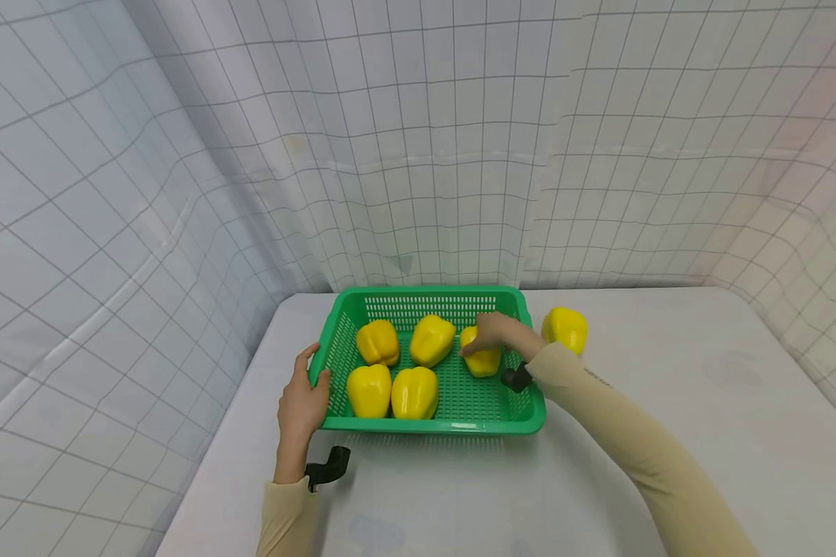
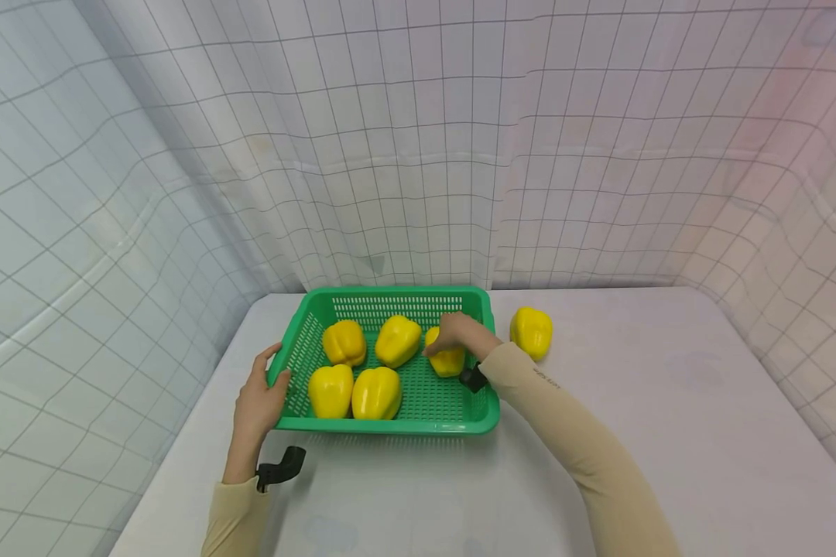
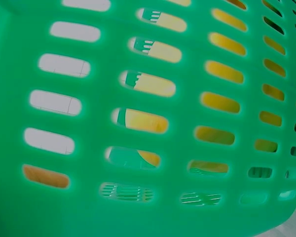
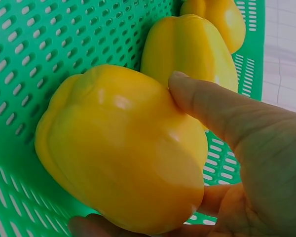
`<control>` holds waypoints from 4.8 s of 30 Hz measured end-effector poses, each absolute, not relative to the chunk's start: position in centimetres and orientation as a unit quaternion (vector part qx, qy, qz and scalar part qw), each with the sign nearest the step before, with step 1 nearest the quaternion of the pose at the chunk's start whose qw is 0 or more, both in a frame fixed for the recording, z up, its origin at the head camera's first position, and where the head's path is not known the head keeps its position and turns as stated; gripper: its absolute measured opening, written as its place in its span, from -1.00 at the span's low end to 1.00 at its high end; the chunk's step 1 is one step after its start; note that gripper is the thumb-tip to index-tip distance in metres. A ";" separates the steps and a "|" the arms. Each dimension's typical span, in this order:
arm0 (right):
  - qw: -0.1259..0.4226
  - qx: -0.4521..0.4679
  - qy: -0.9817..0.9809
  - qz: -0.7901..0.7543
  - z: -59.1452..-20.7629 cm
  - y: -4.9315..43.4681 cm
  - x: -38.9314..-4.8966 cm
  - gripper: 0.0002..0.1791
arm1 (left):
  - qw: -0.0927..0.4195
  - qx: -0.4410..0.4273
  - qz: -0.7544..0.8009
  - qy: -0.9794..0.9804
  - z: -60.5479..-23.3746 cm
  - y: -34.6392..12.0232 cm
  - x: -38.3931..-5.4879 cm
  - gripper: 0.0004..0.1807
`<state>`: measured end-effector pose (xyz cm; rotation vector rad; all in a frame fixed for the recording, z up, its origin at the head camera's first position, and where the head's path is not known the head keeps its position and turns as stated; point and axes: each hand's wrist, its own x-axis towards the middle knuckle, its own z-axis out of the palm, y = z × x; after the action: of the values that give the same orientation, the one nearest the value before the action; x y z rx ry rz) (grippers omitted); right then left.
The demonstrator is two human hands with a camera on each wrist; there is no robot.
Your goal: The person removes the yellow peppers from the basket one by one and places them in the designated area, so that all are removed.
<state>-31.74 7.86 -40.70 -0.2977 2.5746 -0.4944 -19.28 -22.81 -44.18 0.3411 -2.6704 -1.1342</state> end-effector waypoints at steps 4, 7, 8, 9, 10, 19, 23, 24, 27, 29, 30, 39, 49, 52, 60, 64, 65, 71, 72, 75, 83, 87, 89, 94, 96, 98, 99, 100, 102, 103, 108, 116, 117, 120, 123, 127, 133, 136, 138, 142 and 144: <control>0.249 -0.109 0.944 -0.186 -40.8 7.8 -31.7 -0.19 | 0.109 0.118 -0.388 -0.908 -44.3 -22.8 -19.3 -0.46; 0.249 -0.110 0.944 -0.188 -40.8 7.8 -31.6 -0.18 | 0.107 0.118 -0.389 -0.907 -44.3 -22.9 -19.3 -0.46; 0.249 -0.110 0.943 -0.190 -40.8 7.8 -31.6 -0.17 | 0.107 0.117 -0.389 -0.908 -44.3 -22.9 -19.3 -0.46; 0.248 -0.111 0.944 -0.190 -40.8 7.8 -31.6 -0.17 | 0.106 0.117 -0.389 -0.907 -44.3 -22.9 -19.3 -0.46; 0.247 -0.112 0.944 -0.189 -40.8 7.8 -31.5 -0.17 | 0.106 0.117 -0.389 -0.908 -44.3 -22.9 -19.3 -0.46; 0.244 -0.113 0.944 -0.190 -40.9 7.9 -31.6 -0.16 | 0.107 0.115 -0.389 -0.908 -44.1 -22.8 -19.2 -0.46; 0.246 -0.115 0.943 -0.192 -41.0 7.9 -31.7 -0.14 | 0.107 0.116 -0.387 -0.908 -44.1 -22.8 -19.3 -0.46; 0.247 -0.115 0.943 -0.192 -41.0 7.9 -31.7 -0.14 | 0.106 0.117 -0.387 -0.908 -44.2 -22.8 -19.3 -0.46; 0.248 -0.116 0.943 -0.190 -41.1 7.8 -31.6 -0.12 | 0.107 0.118 -0.387 -0.908 -44.2 -22.8 -19.4 -0.46; 0.247 -0.120 0.943 -0.187 -41.1 7.8 -31.6 -0.13 | 0.107 0.118 -0.387 -0.908 -44.3 -22.9 -19.4 -0.46; 0.247 -0.121 0.943 -0.186 -41.1 7.8 -31.6 -0.14 | 0.107 0.119 -0.387 -0.908 -44.3 -22.9 -19.4 -0.46; 0.241 -0.127 0.944 -0.188 -41.1 7.9 -31.5 -0.23 | 0.106 0.118 -0.389 -0.908 -44.3 -22.9 -19.4 -0.46; 0.230 -0.142 0.944 -0.191 -40.9 8.0 -31.2 -0.13 | 0.104 0.115 -0.389 -0.908 -44.1 -22.8 -19.5 -0.46; 0.220 -0.149 0.945 -0.189 -40.6 8.1 -31.1 -0.11 | 0.106 0.115 -0.388 -0.908 -44.2 -22.8 -19.5 -0.46; 0.188 -0.167 0.942 -0.224 -40.1 8.5 -30.7 -0.08 | 0.104 0.117 -0.388 -0.908 -44.1 -22.9 -19.4 -0.46; 0.164 -0.174 0.940 -0.242 -40.0 8.8 -30.7 -0.09 | 0.103 0.117 -0.387 -0.909 -44.1 -23.0 -19.4 -0.46; 0.159 -0.176 0.940 -0.244 -39.9 8.8 -30.7 -0.10 | 0.103 0.116 -0.388 -0.909 -44.1 -23.0 -19.4 -0.46; 0.134 -0.174 0.940 -0.261 -39.7 9.1 -30.3 -0.12 | 0.108 0.112 -0.389 -0.908 -44.2 -22.9 -19.4 -0.46; 0.129 -0.173 0.940 -0.264 -39.6 9.1 -30.3 -0.13 | 0.108 0.112 -0.389 -0.908 -44.2 -22.9 -19.4 -0.46; 0.116 -0.175 0.940 -0.271 -39.5 9.2 -30.0 -0.18 | 0.107 0.111 -0.390 -0.908 -44.2 -22.9 -19.4 -0.46; 0.087 -0.191 0.931 -0.298 -39.0 9.5 -29.1 -0.19 | 0.107 0.116 -0.387 -0.908 -44.2 -22.9 -19.4 -0.46; 0.077 -0.187 0.928 -0.314 -38.9 9.6 -28.8 -0.17 | 0.107 0.118 -0.387 -0.908 -44.2 -22.9 -19.5 -0.46; 0.071 -0.182 0.925 -0.326 -38.9 9.7 -28.6 -0.17 | 0.106 0.118 -0.387 -0.908 -44.2 -22.9 -19.5 -0.46; 0.049 -0.164 0.916 -0.362 -38.5 10.0 -28.1 -0.17 | 0.104 0.118 -0.388 -0.908 -44.2 -22.9 -19.5 -0.46; 0.041 -0.159 0.912 -0.377 -38.3 10.1 -27.8 -0.17 | 0.105 0.119 -0.387 -0.908 -44.2 -22.9 -19.5 -0.46; 0.031 -0.155 0.908 -0.389 -38.0 10.2 -27.6 -0.16 | 0.106 0.120 -0.386 -0.909 -44.2 -22.9 -19.5 -0.46; 0.026 -0.152 0.906 -0.393 -37.9 10.3 -27.5 -0.16 | 0.106 0.120 -0.385 -0.909 -44.2 -22.9 -19.5 -0.46; 0.019 -0.150 0.905 -0.397 -37.8 10.4 -27.4 -0.16 | 0.106 0.121 -0.385 -0.909 -44.2 -22.9 -19.5 -0.46; 0.007 -0.145 0.903 -0.404 -37.7 10.5 -27.2 -0.16 | 0.105 0.121 -0.384 -0.909 -44.2 -22.9 -19.6 -0.46; -0.001 -0.142 0.903 -0.405 -37.8 10.6 -27.1 -0.15 | 0.104 0.121 -0.384 -0.910 -44.2 -22.9 -19.6 -0.46; -0.026 -0.129 0.895 -0.426 -37.9 11.0 -26.6 -0.11 | 0.103 0.120 -0.384 -0.909 -44.3 -23.0 -19.5 -0.46; -0.073 -0.105 0.874 -0.469 -37.7 11.7 -25.6 -0.12 | 0.107 0.118 -0.386 -0.909 -44.2 -22.9 -19.5 -0.46; -0.078 -0.101 0.872 -0.473 -37.7 11.9 -25.5 -0.12 | 0.108 0.118 -0.386 -0.909 -44.2 -22.9 -19.5 -0.46; -0.095 -0.093 0.867 -0.480 -37.8 12.4 -25.2 -0.12 | 0.108 0.119 -0.386 -0.908 -44.2 -22.9 -19.5 -0.46; -0.121 -0.091 0.864 -0.480 -37.9 13.0 -25.0 -0.12 | 0.107 0.120 -0.387 -0.908 -44.2 -22.9 -19.5 -0.46; -0.162 -0.090 0.850 -0.493 -38.1 13.7 -24.8 -0.15 | 0.107 0.118 -0.387 -0.908 -44.3 -22.9 -19.6 -0.46; -0.209 -0.099 0.822 -0.520 -38.7 14.7 -24.2 -0.18 | 0.104 0.115 -0.387 -0.909 -44.3 -23.0 -19.5 -0.46; -0.226 -0.096 0.818 -0.520 -39.0 15.2 -24.1 -0.18 | 0.102 0.115 -0.388 -0.909 -44.3 -23.0 -19.5 -0.46; -0.237 -0.092 0.816 -0.520 -39.2 15.6 -24.2 -0.19 | 0.102 0.115 -0.389 -0.908 -44.3 -23.0 -19.4 -0.46; -0.258 -0.085 0.809 -0.522 -39.5 16.4 -24.3 -0.20 | 0.105 0.114 -0.390 -0.908 -44.3 -23.0 -19.5 -0.46; -0.264 -0.078 0.806 -0.524 -39.6 16.9 -24.3 -0.21 | 0.105 0.114 -0.390 -0.908 -44.2 -23.0 -19.5 -0.46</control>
<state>-24.34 16.90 -39.58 -0.2984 3.0723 -1.9960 -19.47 -22.95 -44.24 0.3346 -2.6746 -1.1503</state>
